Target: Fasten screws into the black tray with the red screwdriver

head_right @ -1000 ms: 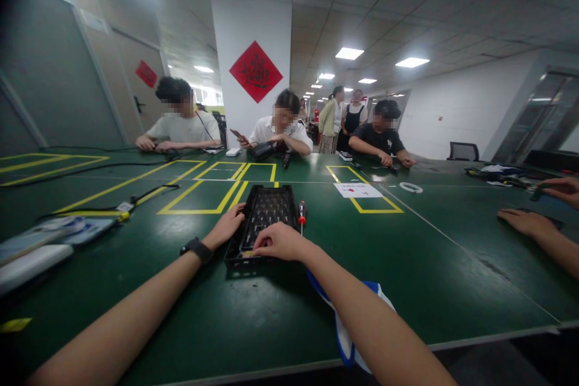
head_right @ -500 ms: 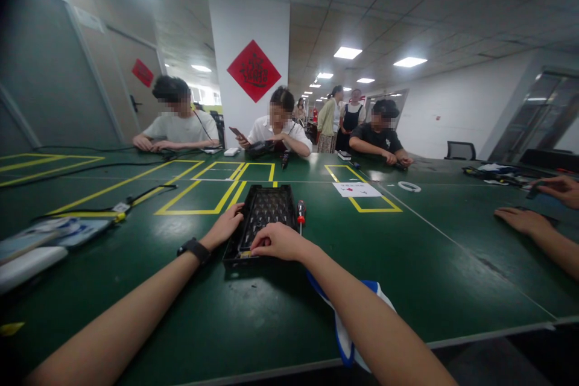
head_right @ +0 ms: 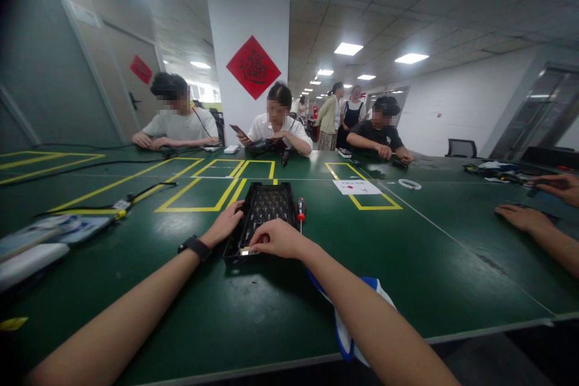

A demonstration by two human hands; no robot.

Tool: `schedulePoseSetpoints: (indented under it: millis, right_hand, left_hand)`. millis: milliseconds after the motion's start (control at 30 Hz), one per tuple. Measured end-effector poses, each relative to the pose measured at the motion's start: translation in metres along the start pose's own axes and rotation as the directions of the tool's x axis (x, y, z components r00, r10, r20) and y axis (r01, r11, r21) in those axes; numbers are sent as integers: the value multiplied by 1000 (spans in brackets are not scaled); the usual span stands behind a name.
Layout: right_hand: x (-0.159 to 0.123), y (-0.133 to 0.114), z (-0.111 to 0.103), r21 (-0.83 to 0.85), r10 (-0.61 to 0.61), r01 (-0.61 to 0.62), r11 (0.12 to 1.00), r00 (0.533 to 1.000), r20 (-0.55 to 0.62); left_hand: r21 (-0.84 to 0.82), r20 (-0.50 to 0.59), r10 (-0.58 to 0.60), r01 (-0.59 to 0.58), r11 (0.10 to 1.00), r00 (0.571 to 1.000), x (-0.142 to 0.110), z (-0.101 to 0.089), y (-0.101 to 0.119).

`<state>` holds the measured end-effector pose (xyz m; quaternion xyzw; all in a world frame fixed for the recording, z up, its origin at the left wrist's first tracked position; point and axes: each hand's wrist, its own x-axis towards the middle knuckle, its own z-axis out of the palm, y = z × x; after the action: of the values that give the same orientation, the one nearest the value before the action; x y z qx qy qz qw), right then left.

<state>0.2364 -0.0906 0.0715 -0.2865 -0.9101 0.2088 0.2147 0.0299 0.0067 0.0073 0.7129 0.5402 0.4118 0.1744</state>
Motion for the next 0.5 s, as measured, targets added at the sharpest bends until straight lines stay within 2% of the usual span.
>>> schedulePoseSetpoints:
  millis: [233, 400, 500]
  right_hand:
    - [0, 2, 2, -93, -42, 42, 995, 999, 4]
    - [0, 3, 2, -7, -71, 71, 997, 997, -31]
    - [-1, 4, 2, 59, -38, 38, 998, 999, -14]
  left_hand:
    - [4, -1, 17, -17, 1000, 1000, 1, 2, -4]
    - [-6, 1, 17, -17, 1000, 1000, 2, 2, -5]
    - [-11, 10, 15, -15, 1000, 1000, 1, 2, -5]
